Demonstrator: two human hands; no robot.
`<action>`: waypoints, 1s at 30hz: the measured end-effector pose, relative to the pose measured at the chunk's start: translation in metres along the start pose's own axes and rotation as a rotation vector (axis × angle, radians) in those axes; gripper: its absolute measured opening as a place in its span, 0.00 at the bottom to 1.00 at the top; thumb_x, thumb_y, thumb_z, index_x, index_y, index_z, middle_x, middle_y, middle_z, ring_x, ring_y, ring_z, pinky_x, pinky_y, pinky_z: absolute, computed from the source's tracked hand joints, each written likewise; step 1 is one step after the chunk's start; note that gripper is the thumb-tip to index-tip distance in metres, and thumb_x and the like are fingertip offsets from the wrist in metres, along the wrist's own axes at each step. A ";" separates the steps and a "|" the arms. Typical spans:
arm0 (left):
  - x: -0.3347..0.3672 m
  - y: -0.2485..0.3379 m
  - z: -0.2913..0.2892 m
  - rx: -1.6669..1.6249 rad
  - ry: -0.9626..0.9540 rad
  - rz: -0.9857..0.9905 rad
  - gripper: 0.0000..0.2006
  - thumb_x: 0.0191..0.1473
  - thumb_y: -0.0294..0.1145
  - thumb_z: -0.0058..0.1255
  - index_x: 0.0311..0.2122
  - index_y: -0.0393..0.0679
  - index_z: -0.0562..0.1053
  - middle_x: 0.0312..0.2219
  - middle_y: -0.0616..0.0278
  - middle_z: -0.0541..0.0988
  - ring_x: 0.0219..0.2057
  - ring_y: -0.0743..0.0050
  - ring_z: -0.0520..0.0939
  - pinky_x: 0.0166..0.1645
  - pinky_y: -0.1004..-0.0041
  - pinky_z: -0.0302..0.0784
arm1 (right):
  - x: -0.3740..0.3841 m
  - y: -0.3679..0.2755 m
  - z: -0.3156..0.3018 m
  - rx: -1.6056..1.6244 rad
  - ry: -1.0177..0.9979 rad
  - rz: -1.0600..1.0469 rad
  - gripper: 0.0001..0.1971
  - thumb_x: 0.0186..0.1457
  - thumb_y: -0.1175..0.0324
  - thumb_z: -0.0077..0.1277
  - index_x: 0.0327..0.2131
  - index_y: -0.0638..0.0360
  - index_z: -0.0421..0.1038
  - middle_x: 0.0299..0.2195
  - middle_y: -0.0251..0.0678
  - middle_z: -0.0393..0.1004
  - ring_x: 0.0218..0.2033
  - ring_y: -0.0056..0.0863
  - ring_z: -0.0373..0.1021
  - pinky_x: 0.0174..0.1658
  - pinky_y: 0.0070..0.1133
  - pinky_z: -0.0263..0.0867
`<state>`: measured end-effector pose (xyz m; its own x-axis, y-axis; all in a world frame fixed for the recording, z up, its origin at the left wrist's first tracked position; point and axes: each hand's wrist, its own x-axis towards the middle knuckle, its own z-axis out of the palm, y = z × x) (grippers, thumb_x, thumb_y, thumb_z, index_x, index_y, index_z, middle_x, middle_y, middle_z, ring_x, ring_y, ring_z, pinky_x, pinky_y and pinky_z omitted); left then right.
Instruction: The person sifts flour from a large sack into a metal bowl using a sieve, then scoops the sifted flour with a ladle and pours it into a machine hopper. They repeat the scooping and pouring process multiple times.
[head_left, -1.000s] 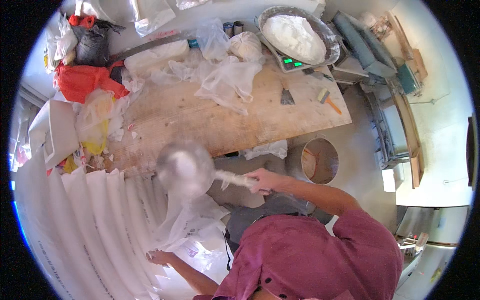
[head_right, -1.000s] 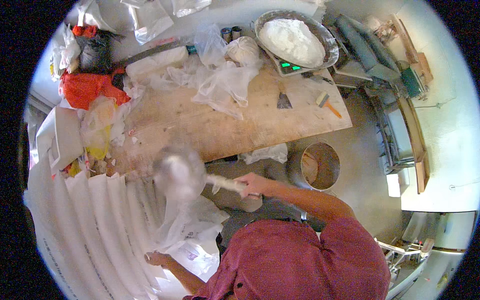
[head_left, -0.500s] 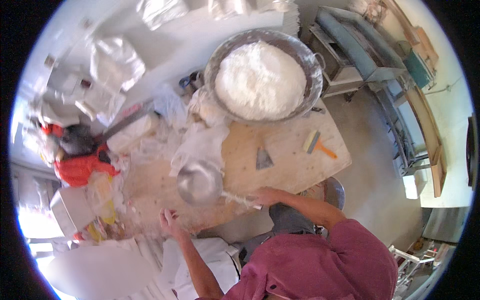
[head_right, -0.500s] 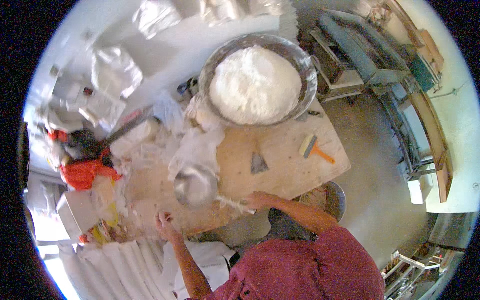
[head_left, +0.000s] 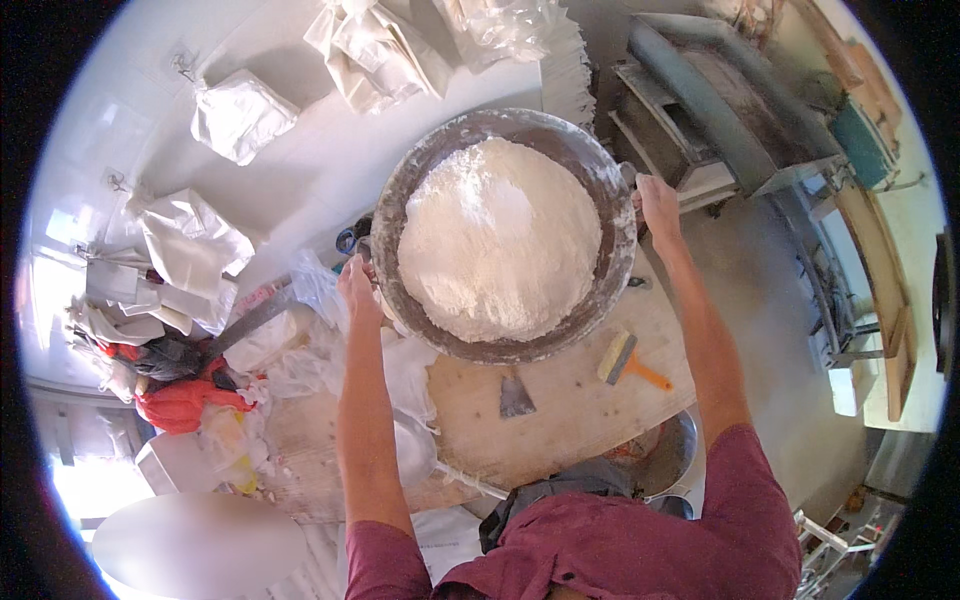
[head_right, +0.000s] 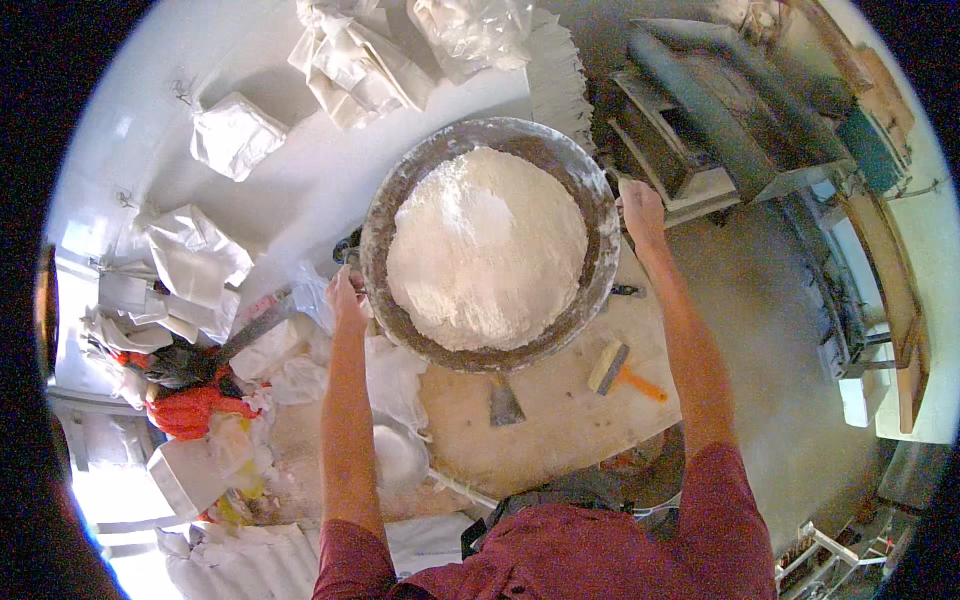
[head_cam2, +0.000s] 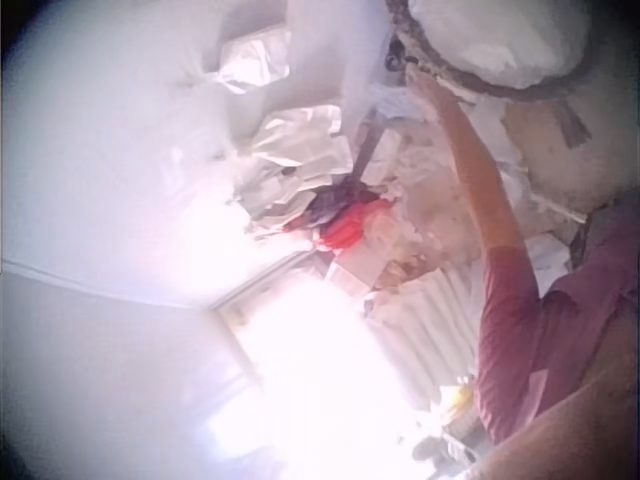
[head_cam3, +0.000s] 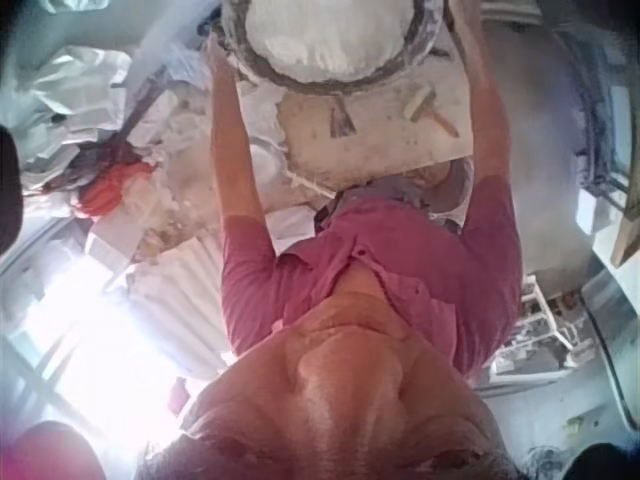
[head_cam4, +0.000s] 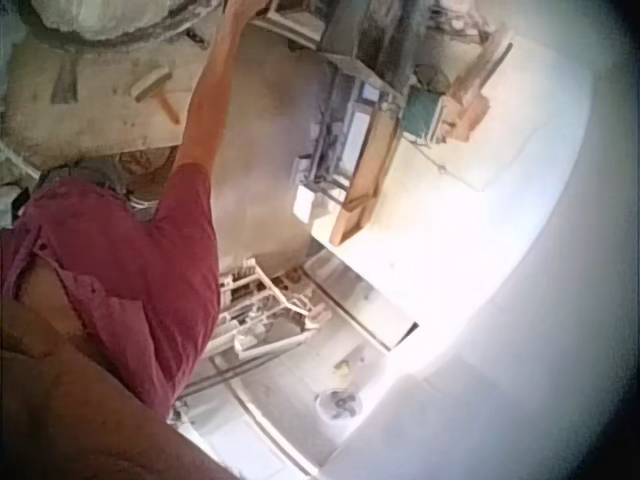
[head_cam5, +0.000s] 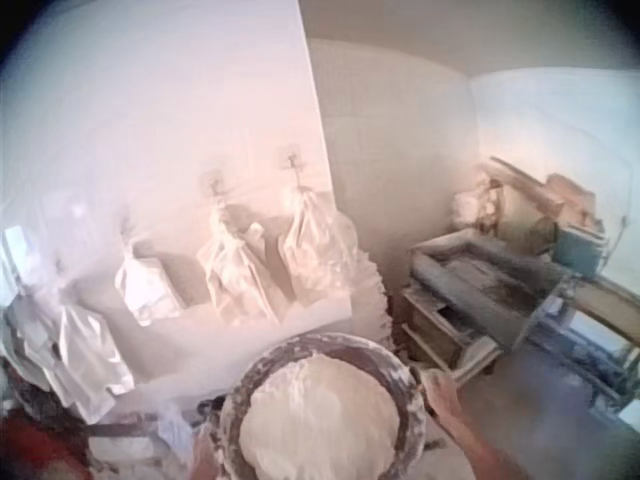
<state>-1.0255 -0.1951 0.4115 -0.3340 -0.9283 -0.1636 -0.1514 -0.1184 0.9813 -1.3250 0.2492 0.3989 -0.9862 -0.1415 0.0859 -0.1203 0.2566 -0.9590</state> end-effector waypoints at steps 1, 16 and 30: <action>0.006 -0.001 -0.002 -0.010 -0.009 -0.021 0.14 0.56 0.42 0.49 0.25 0.43 0.75 0.16 0.71 0.70 0.17 0.81 0.68 0.21 0.76 0.60 | 0.004 -0.002 0.007 -0.041 0.006 -0.016 0.17 0.59 0.58 0.45 0.32 0.66 0.72 0.25 0.40 0.75 0.29 0.34 0.71 0.36 0.30 0.64; -0.038 0.009 -0.020 -0.116 -0.051 0.096 0.07 0.52 0.32 0.51 0.25 0.43 0.74 0.12 0.76 0.61 0.12 0.86 0.58 0.17 0.78 0.53 | -0.050 -0.019 0.012 -0.019 0.159 -0.049 0.17 0.53 0.65 0.49 0.18 0.69 0.65 0.13 0.30 0.58 0.19 0.18 0.55 0.24 0.27 0.53; -0.011 -0.032 0.057 -0.171 -0.397 -0.113 0.06 0.54 0.32 0.49 0.31 0.42 0.74 0.21 0.72 0.70 0.21 0.84 0.66 0.26 0.81 0.61 | -0.065 0.053 0.010 -0.133 0.344 0.301 0.18 0.55 0.55 0.50 0.20 0.58 0.68 0.19 0.22 0.59 0.21 0.17 0.53 0.24 0.23 0.50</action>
<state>-1.0701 -0.1613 0.3759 -0.6605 -0.7027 -0.2646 -0.0633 -0.2991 0.9521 -1.2666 0.2626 0.3394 -0.9572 0.2770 -0.0842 0.1850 0.3613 -0.9139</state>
